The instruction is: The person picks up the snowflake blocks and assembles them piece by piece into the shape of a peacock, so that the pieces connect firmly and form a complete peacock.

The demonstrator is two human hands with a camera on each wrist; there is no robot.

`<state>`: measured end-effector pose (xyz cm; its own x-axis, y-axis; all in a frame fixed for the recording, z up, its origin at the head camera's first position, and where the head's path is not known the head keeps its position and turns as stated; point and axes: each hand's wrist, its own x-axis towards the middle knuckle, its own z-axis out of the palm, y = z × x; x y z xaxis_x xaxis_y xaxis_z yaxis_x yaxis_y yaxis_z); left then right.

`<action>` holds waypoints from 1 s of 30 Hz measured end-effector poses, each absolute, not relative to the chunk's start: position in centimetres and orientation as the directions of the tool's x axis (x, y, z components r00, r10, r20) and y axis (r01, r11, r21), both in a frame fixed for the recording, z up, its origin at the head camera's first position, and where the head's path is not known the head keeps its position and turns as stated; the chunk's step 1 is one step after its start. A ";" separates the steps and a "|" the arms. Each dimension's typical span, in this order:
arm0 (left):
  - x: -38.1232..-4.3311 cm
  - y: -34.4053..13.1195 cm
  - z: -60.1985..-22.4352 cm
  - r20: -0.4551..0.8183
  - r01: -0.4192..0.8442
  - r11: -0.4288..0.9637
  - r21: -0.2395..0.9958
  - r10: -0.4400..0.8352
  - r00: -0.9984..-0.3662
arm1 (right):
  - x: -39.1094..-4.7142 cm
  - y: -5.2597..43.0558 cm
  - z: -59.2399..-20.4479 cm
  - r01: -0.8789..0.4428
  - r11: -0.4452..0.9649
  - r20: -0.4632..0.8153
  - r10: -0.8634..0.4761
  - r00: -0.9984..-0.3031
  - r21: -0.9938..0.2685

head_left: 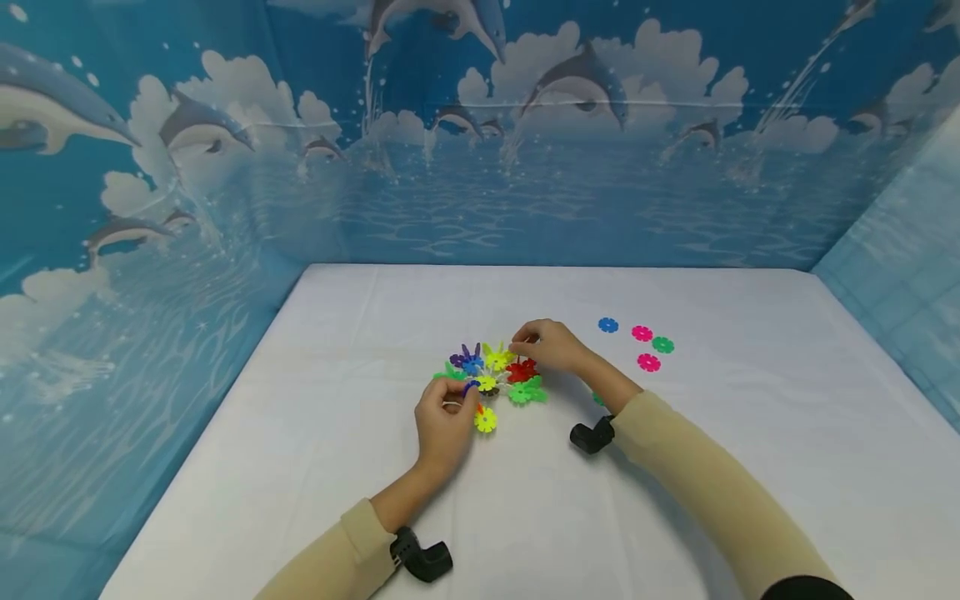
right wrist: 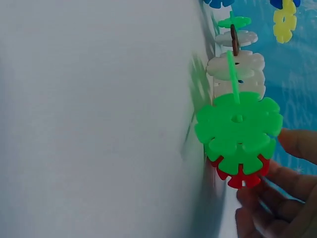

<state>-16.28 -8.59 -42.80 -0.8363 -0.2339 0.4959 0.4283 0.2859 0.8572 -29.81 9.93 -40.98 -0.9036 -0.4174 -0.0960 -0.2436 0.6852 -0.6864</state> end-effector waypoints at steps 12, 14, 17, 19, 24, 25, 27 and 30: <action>-17.4 -8.7 -44.8 0.549 0.457 0.348 0.818 -0.239 -0.801 | -30.8 8.7 -41.8 -0.143 0.668 -0.214 -0.423 -0.880 -0.730; -18.0 -8.9 -45.8 0.553 0.458 0.354 0.815 -0.239 -0.798 | -30.7 8.6 -41.9 -0.134 0.659 -0.211 -0.418 -0.884 -0.740; -18.3 -9.1 -46.3 0.555 0.458 0.360 0.813 -0.239 -0.797 | -30.4 8.3 -41.9 -0.125 0.657 -0.218 -0.415 -0.883 -0.743; -18.3 -9.1 -46.3 0.557 0.459 0.362 0.811 -0.238 -0.796 | -30.3 8.0 -42.0 -0.123 0.652 -0.223 -0.421 -0.879 -0.748; -18.3 -9.2 -46.5 0.562 0.466 0.358 0.809 -0.242 -0.791 | -29.7 7.7 -41.8 -0.142 0.621 -0.176 -0.422 -0.890 -0.771; -18.3 -9.2 -46.6 0.563 0.467 0.357 0.809 -0.242 -0.790 | -29.5 7.7 -41.7 -0.155 0.612 -0.150 -0.418 -0.896 -0.775; -18.3 -9.1 -46.7 0.570 0.476 0.353 0.806 -0.242 -0.785 | -29.0 7.7 -41.5 -0.191 0.597 -0.089 -0.408 -0.909 -0.779; -18.4 -9.1 -46.6 0.579 0.486 0.354 0.799 -0.237 -0.780 | -28.2 7.7 -41.3 -0.248 0.574 0.003 -0.393 -0.920 -0.780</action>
<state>-18.38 -9.14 -46.65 -0.7802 -0.2367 0.5790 0.4857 0.3541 0.7992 -28.25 7.74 -41.31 -0.9195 -0.3930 0.0031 -0.2479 0.5739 -0.7805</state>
